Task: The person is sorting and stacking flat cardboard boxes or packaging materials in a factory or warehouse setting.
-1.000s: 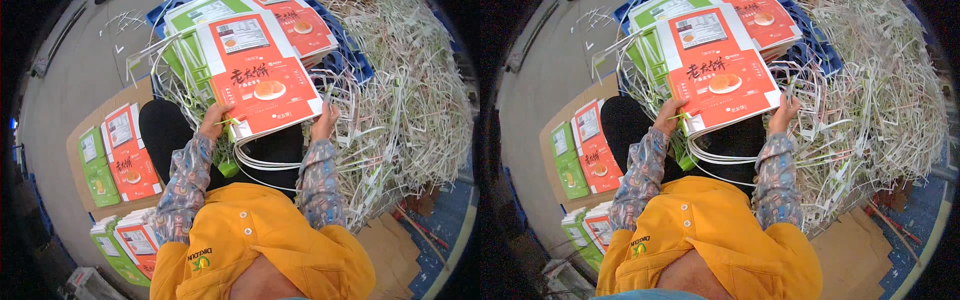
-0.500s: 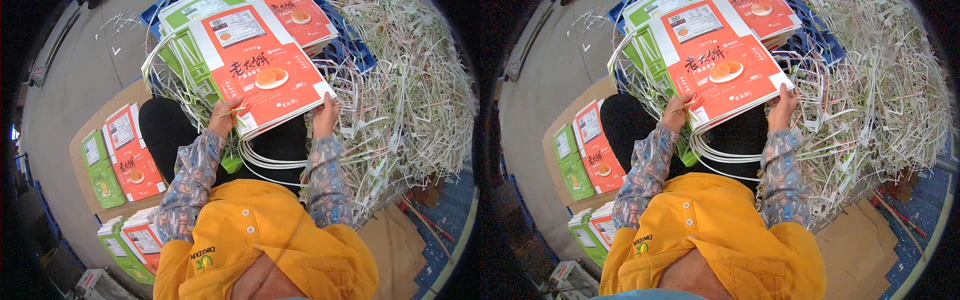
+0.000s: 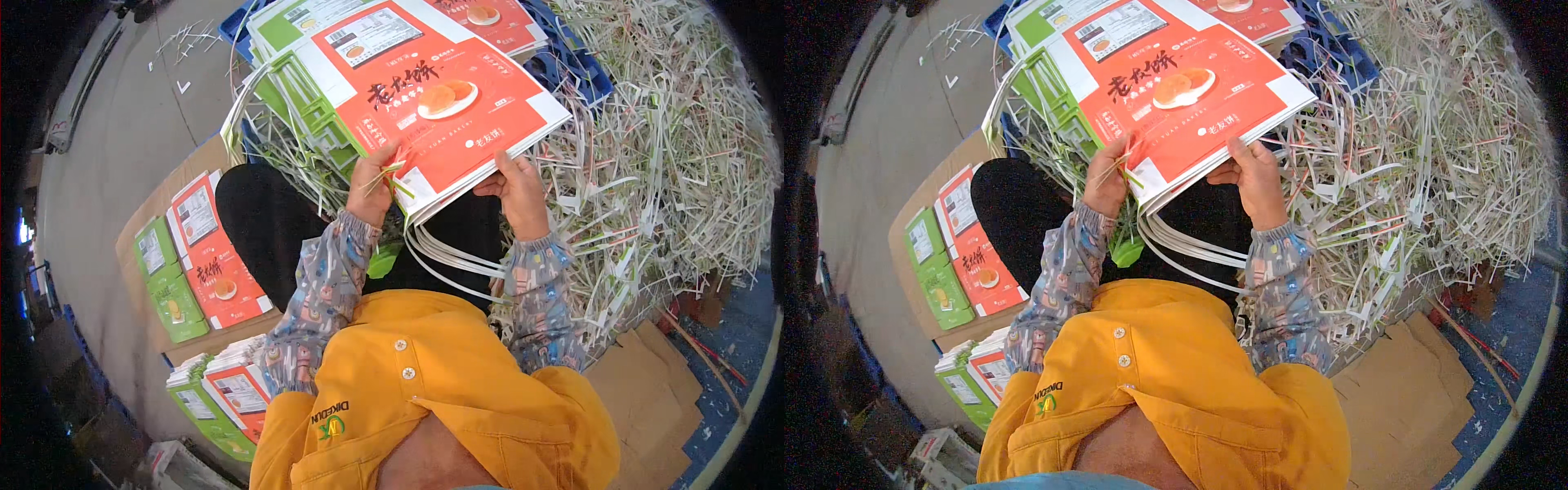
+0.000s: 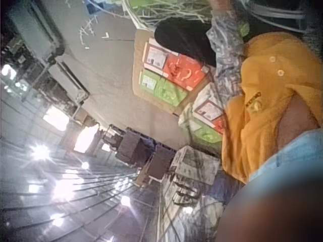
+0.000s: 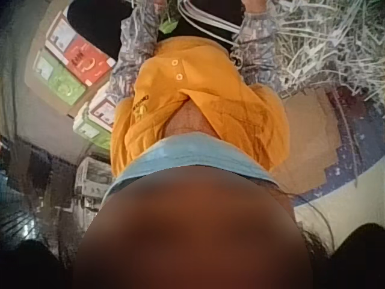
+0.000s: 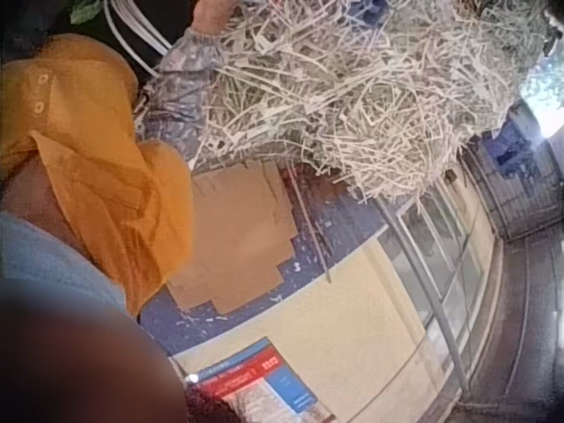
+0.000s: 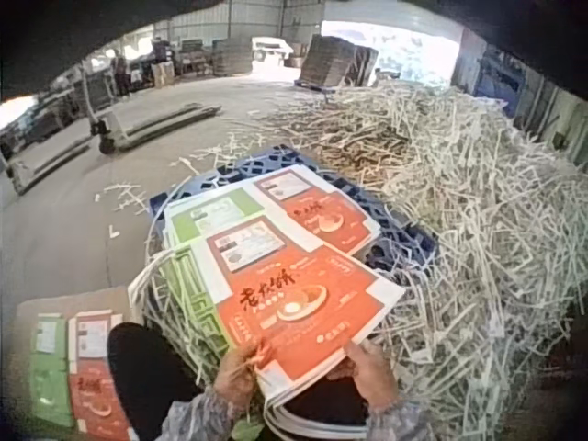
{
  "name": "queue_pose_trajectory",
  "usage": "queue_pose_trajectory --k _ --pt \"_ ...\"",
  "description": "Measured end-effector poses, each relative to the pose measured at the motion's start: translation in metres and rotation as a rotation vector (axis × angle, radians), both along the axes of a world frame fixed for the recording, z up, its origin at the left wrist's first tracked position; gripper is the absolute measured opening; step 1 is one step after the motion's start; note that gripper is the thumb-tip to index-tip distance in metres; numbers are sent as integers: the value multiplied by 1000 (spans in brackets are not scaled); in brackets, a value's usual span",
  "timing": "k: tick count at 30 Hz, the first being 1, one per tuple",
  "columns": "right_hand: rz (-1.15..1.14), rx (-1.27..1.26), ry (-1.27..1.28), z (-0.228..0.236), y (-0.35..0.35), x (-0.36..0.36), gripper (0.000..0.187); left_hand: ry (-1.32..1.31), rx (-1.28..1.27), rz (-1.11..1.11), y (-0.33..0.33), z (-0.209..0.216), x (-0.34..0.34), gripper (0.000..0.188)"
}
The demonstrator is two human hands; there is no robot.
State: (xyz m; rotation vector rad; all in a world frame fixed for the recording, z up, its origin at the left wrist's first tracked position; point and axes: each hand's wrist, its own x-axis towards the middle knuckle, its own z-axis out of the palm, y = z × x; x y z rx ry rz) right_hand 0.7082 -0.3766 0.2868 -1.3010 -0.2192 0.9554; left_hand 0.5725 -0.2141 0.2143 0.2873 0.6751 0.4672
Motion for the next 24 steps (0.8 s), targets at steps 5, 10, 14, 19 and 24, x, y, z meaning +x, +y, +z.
queue_pose_trajectory --k 5,10,14,19,24 --pt "34 439 98 -6 -8 -3 25 -134 30 64 16 17 3 23" --pt "114 367 277 11 -33 14 23 -283 282 167 34 32 -11 32" --pt "-96 -572 -802 -39 -84 113 20 -434 265 -25 54 31 -30 33" --pt "-81 -1065 -1613 -79 -174 246 19 -240 207 -43 53 20 -41 35" --pt "-395 -873 -1904 -44 -86 166 40 -35 192 -100 23 46 -23 24"
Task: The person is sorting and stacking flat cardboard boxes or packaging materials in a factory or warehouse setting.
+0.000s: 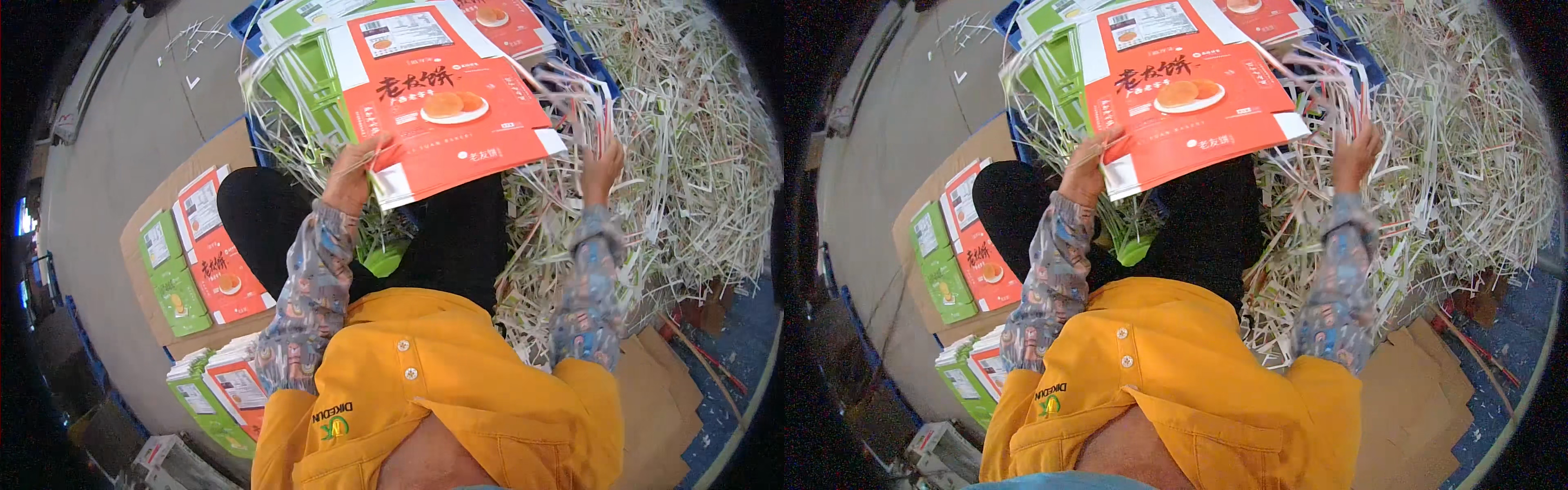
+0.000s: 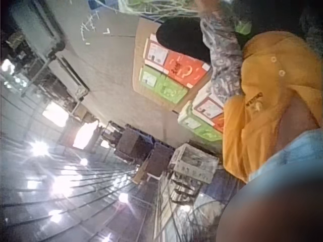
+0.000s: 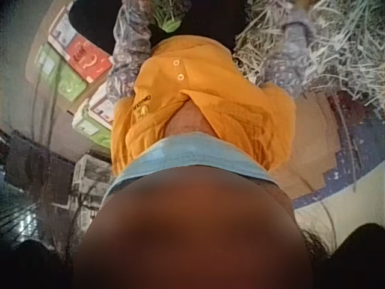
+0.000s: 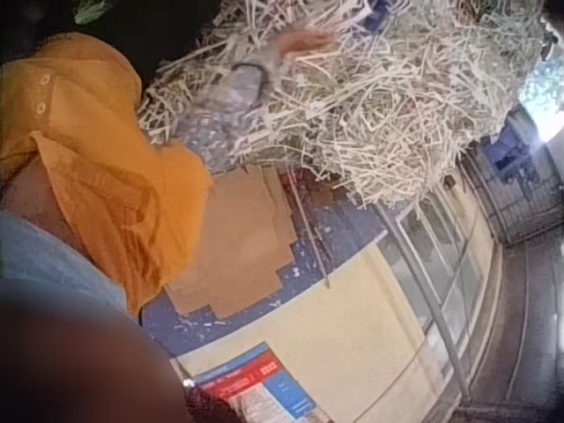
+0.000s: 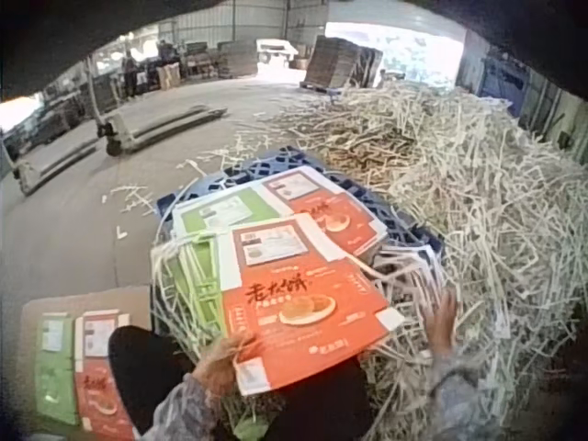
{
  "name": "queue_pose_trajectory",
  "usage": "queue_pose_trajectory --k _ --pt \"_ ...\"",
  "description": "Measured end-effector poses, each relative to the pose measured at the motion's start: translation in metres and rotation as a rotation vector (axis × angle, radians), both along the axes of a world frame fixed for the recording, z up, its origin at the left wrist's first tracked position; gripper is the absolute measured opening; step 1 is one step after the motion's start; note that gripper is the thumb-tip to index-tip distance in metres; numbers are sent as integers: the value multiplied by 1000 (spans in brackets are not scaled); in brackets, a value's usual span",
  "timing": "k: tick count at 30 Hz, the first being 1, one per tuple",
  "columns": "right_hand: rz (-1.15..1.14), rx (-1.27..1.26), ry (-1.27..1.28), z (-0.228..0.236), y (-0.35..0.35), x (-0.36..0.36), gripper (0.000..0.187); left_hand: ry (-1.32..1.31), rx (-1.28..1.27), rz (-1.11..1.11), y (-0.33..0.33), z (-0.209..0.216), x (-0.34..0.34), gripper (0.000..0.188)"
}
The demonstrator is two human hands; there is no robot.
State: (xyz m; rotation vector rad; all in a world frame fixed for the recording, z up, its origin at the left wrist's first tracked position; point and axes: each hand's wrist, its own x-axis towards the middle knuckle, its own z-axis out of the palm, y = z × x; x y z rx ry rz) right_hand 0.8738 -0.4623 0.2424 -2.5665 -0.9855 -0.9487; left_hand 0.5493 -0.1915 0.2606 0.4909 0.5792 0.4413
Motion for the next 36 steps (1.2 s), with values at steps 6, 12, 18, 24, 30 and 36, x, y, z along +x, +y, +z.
queue_pose_trajectory --k 6,12,18,24,30,36 --pt "392 1116 1714 9 45 -156 40 80 -11 -79 -12 -16 19 29" --pt "325 1472 2059 8 88 -176 38 -39 54 -290 -30 -9 25 40" --pt "190 1523 1959 22 98 -177 32 97 44 -553 -23 -14 0 42" --pt "181 1401 1876 4 98 -170 40 4 147 -577 -35 -11 2 42" --pt "248 1297 1709 8 76 -128 42 167 881 -956 -20 -27 -6 9" --pt "243 1145 1676 48 43 -100 35 858 2088 -983 35 -75 -60 18"
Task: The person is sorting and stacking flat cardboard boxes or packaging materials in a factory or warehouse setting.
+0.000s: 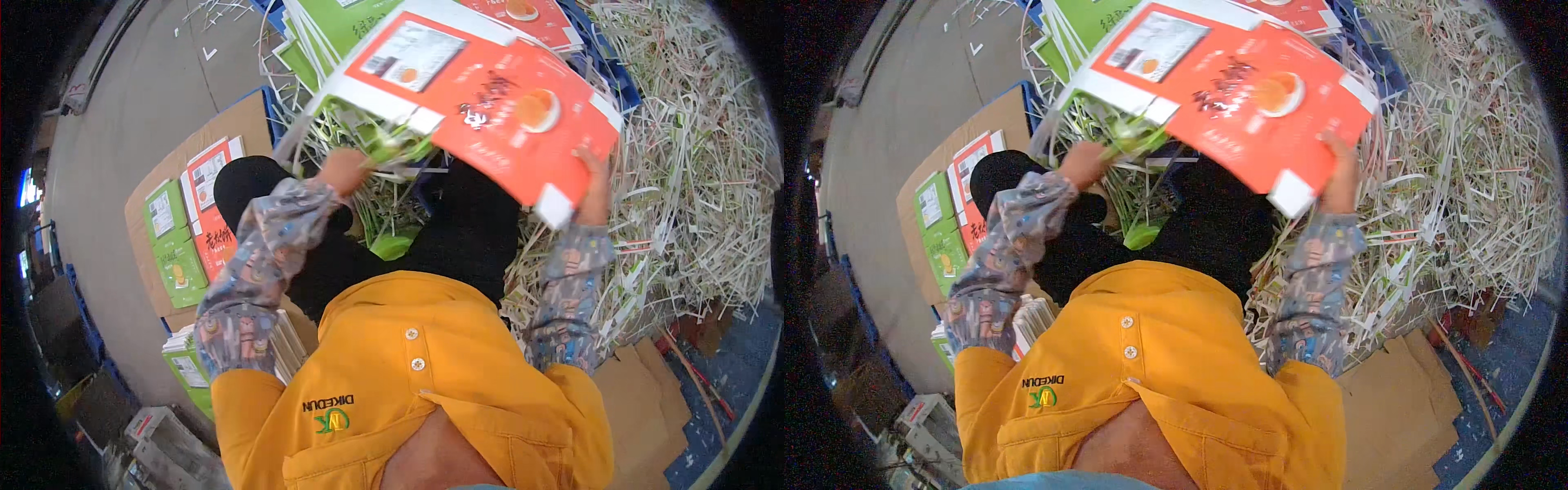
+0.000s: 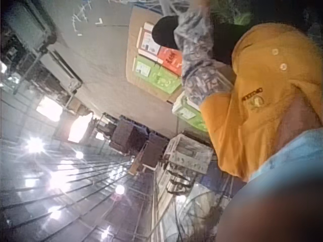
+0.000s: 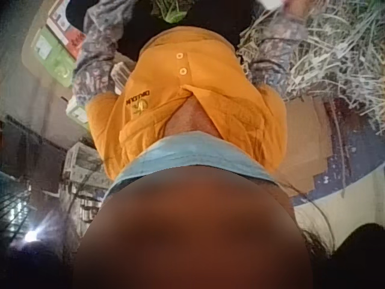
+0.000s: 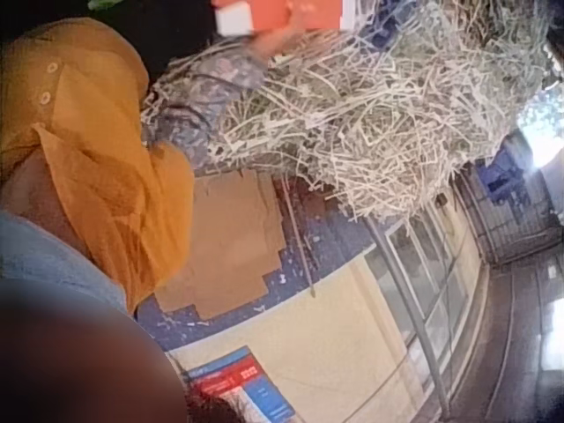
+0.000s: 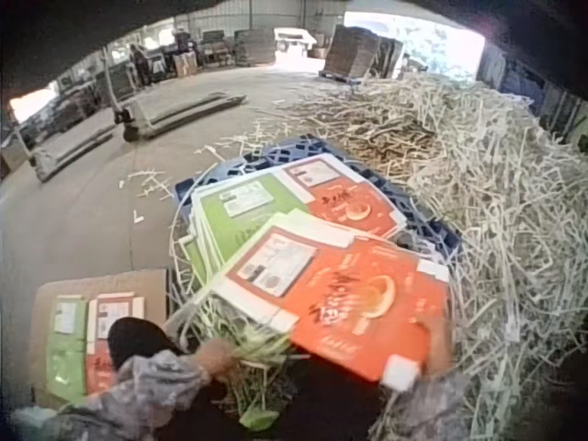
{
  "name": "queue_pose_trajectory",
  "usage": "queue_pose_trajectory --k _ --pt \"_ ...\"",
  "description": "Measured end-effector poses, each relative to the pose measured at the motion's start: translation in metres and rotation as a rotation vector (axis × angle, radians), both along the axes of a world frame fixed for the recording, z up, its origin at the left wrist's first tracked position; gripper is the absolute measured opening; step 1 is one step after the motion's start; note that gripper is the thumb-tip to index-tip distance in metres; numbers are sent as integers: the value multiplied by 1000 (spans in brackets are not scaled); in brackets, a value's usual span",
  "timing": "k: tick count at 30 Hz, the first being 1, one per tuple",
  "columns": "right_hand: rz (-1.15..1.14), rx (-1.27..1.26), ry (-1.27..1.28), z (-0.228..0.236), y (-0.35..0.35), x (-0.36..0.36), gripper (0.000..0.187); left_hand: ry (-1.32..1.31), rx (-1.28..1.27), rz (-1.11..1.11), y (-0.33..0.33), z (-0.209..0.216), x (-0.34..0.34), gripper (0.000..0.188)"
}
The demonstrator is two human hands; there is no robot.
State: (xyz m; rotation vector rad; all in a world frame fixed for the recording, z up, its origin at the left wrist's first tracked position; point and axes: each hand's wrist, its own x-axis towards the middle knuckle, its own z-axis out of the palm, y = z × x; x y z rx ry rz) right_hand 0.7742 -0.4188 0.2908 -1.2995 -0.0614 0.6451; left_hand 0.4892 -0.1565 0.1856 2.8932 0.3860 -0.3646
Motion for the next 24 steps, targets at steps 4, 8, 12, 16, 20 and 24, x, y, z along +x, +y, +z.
queue_pose_trajectory --k 4,8,12,16,20,24 --pt "-76 -15 74 7 -15 27 45 286 159 178 40 -8 -70 26" --pt "-77 6 29 -16 -13 22 45 -326 -356 -24 47 35 -22 62" --pt "-109 -8 21 -33 -16 -7 37 -615 -817 662 19 54 60 43" --pt "-135 20 99 -39 -23 -26 40 -255 -709 802 -6 24 101 53" --pt "-147 -13 94 -61 -32 -46 33 -245 -400 854 -31 6 129 43" --pt "-212 -9 90 -71 -25 -63 35 -315 -137 611 -57 7 131 42"
